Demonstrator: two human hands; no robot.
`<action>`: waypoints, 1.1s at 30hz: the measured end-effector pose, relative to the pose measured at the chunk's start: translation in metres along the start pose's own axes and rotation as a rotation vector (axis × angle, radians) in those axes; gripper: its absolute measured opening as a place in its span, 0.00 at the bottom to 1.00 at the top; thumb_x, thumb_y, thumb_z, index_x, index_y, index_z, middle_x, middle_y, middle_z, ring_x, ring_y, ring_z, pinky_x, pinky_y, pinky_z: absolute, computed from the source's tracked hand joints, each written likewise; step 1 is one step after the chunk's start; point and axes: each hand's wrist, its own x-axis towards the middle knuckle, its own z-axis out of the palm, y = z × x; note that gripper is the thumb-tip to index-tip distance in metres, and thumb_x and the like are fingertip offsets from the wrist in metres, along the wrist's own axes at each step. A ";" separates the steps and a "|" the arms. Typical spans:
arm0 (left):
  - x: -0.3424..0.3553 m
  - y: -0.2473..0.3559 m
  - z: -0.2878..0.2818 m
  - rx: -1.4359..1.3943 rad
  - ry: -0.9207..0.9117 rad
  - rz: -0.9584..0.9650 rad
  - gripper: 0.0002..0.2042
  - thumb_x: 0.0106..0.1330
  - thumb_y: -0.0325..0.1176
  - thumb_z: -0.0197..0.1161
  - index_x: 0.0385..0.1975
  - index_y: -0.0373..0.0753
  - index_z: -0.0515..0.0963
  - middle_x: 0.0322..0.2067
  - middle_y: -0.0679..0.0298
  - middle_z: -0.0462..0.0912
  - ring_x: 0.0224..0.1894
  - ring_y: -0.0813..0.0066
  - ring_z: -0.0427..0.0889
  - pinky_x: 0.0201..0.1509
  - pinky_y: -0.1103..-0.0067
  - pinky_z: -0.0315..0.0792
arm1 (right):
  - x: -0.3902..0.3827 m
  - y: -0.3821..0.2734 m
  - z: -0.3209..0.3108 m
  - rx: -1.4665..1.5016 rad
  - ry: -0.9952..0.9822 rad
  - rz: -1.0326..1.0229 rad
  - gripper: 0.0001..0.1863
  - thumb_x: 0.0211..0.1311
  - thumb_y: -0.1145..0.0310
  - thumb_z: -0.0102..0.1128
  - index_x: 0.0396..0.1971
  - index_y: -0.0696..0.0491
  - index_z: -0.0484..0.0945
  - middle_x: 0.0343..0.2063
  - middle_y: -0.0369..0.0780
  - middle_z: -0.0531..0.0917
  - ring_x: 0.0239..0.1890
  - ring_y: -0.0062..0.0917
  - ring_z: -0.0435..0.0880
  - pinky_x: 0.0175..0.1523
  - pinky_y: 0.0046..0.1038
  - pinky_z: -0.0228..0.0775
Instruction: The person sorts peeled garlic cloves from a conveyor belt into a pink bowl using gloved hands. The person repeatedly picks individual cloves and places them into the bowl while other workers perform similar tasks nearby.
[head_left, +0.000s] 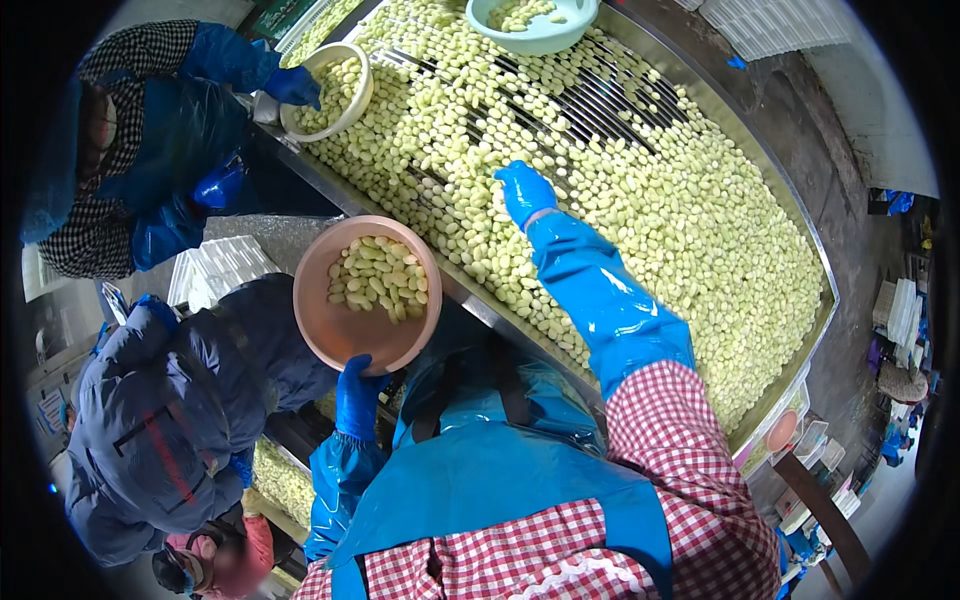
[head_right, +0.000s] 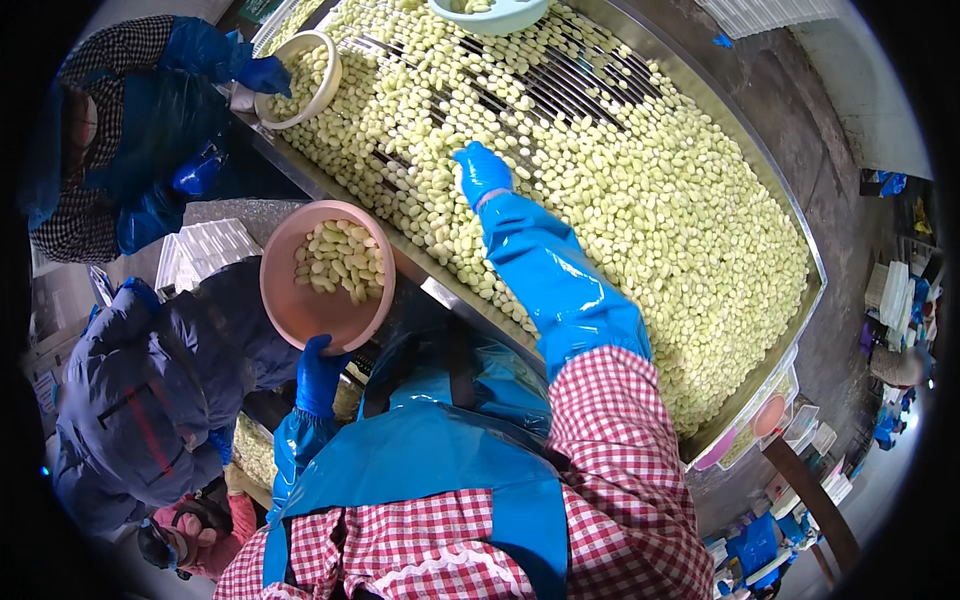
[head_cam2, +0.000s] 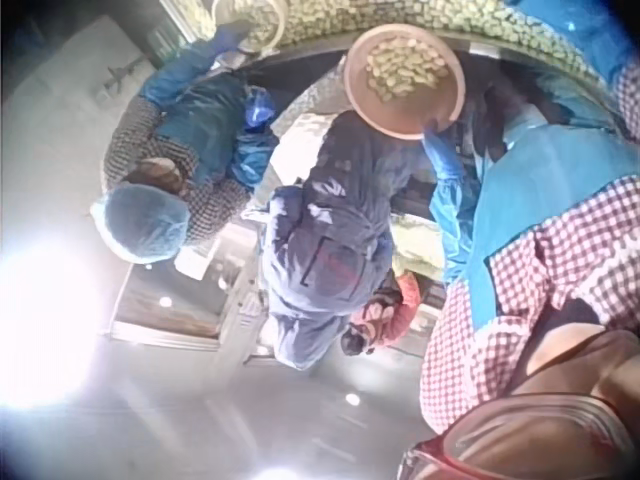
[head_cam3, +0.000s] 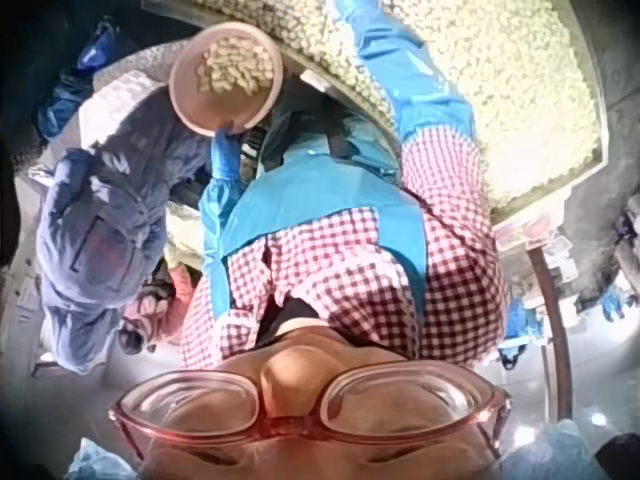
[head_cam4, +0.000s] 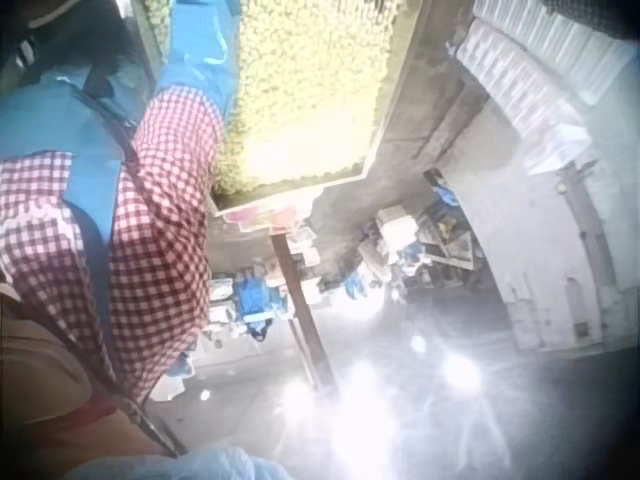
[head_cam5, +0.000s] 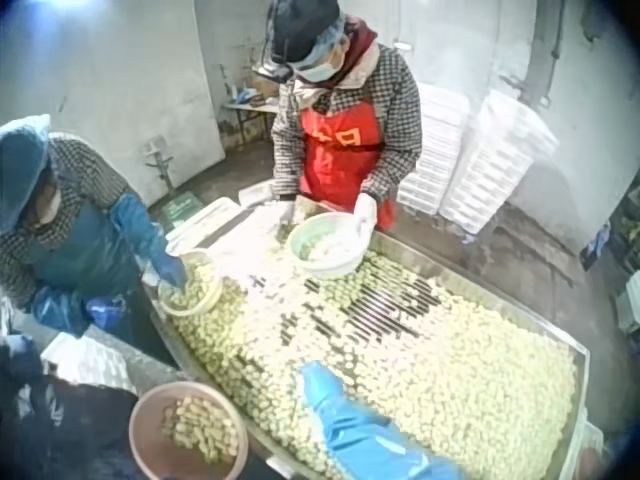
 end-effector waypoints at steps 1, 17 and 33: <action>-0.001 0.004 0.006 -0.086 0.000 -0.035 0.14 0.60 0.32 0.58 0.45 0.36 0.72 0.42 0.54 0.76 0.42 0.61 0.78 0.44 0.70 0.76 | 0.011 0.018 0.003 -0.039 0.001 0.020 0.11 0.62 0.64 0.51 0.42 0.47 0.79 0.41 0.43 0.80 0.43 0.39 0.79 0.49 0.36 0.70; 0.005 0.021 0.020 -0.330 0.031 -0.215 0.12 0.62 0.32 0.55 0.43 0.35 0.73 0.40 0.56 0.77 0.42 0.64 0.78 0.45 0.71 0.76 | 0.013 0.025 0.054 -0.494 0.020 -0.167 0.13 0.62 0.59 0.51 0.41 0.51 0.73 0.34 0.50 0.80 0.34 0.46 0.79 0.41 0.42 0.71; -0.017 0.039 0.001 -0.214 0.120 -0.219 0.17 0.57 0.35 0.56 0.45 0.34 0.73 0.41 0.57 0.77 0.44 0.65 0.78 0.45 0.71 0.75 | -0.001 -0.003 0.059 -0.534 -0.053 -0.332 0.14 0.64 0.64 0.48 0.47 0.47 0.77 0.42 0.46 0.80 0.43 0.43 0.79 0.49 0.39 0.71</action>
